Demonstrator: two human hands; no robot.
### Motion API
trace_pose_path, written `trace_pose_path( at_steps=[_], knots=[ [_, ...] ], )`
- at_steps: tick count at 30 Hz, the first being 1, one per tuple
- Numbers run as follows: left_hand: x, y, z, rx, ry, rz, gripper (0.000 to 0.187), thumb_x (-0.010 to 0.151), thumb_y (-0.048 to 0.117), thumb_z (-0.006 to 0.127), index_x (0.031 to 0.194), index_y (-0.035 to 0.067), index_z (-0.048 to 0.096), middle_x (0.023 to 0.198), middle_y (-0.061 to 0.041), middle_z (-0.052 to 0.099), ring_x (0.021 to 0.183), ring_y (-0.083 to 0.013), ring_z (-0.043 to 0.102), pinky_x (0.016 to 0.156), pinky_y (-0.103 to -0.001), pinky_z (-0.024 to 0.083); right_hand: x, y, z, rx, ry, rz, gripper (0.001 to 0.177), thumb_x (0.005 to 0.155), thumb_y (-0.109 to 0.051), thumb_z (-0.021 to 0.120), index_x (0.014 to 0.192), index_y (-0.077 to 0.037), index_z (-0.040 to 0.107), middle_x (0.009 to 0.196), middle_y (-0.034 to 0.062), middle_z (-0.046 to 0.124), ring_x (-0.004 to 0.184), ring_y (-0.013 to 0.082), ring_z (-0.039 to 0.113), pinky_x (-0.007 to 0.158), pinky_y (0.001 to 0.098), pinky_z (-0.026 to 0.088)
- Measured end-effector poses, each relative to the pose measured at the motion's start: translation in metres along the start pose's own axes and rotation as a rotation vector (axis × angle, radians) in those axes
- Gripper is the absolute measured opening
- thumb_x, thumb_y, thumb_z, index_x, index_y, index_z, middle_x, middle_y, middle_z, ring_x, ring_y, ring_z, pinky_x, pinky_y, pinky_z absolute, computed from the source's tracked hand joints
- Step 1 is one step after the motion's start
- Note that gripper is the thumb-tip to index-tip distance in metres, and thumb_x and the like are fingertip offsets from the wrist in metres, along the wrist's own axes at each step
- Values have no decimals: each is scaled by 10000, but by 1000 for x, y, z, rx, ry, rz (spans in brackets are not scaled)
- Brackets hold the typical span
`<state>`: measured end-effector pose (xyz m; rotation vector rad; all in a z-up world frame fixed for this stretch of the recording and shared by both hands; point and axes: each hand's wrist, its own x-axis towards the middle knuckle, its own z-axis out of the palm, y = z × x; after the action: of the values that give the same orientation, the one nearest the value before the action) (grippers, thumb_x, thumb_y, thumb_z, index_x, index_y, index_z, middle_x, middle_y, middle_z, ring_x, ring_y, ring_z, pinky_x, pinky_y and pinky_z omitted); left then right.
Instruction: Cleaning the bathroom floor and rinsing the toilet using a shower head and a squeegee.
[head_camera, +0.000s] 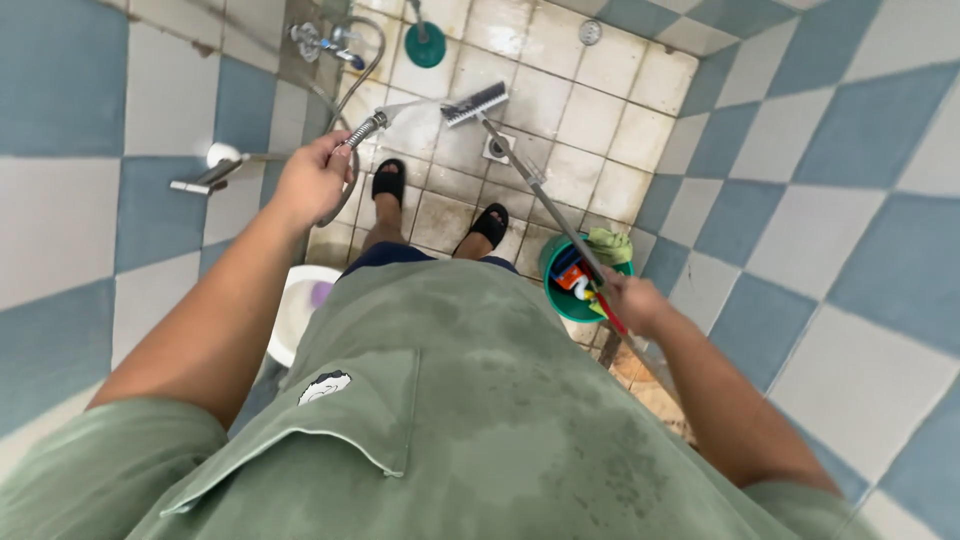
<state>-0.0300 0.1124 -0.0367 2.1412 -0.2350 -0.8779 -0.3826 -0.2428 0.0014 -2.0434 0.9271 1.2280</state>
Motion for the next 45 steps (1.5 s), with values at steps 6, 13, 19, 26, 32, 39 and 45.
trace_pose_path(
  at_steps=[6, 13, 19, 26, 32, 39, 45],
  knots=[
    [-73, -21, -30, 120, 164, -58, 376, 1055, 232, 523, 1375, 64, 628, 793, -46, 664, 732, -148, 619, 725, -317, 512, 150, -27, 18, -300, 65, -474, 474, 1040, -298, 435, 1505, -255, 516, 1141, 226, 709, 1014, 430, 674, 931, 519, 526],
    [-129, -19, -46, 183, 210, -205, 389, 1056, 253, 526, 1390, 79, 623, 797, -64, 656, 739, -170, 607, 740, -336, 509, 216, -148, 64, -182, -164, -436, 529, 993, -256, 456, 1518, -216, 401, 1303, 152, 597, 1095, 400, 637, 875, 506, 564],
    [-111, -26, -36, 318, 199, -113, 359, 1027, 258, 556, 1343, 128, 666, 933, -176, 716, 870, -342, 682, 814, -435, 524, 264, -22, 50, -675, -33, -554, 536, 1039, -248, 470, 1564, -153, 420, 1409, 192, 610, 1231, 381, 619, 1030, 450, 510],
    [-46, -3, -20, 469, -46, -47, 355, 1010, 253, 550, 1328, 157, 676, 967, -228, 712, 933, -441, 663, 848, -499, 515, 196, 157, -7, -365, -50, -70, 504, 1025, -390, 483, 1529, -401, 469, 1313, 157, 689, 1170, 373, 660, 1042, 442, 509],
    [5, 18, 4, 524, -261, 213, 347, 999, 268, 559, 1305, 161, 683, 1033, -207, 715, 962, -424, 674, 849, -487, 525, 108, 160, 46, -257, 26, 90, 482, 1029, -430, 469, 1510, -412, 474, 1330, 119, 670, 1214, 380, 610, 1048, 459, 484],
    [52, 78, 32, 609, -690, 270, 339, 1006, 286, 506, 1281, 161, 661, 943, -174, 776, 949, -333, 755, 868, -448, 549, -71, 33, 158, 644, -146, 453, 550, 1040, -405, 511, 1577, -295, 469, 825, 233, 657, 621, 321, 597, 593, 443, 519],
    [79, 82, 70, 852, -962, 606, 331, 990, 274, 542, 1240, 135, 709, 978, -205, 733, 930, -413, 683, 836, -479, 530, -171, -80, 333, 1484, -109, 524, 674, 905, -216, 679, 1542, -241, 460, 669, 47, 513, 506, 167, 457, 466, 358, 433]
  ],
)
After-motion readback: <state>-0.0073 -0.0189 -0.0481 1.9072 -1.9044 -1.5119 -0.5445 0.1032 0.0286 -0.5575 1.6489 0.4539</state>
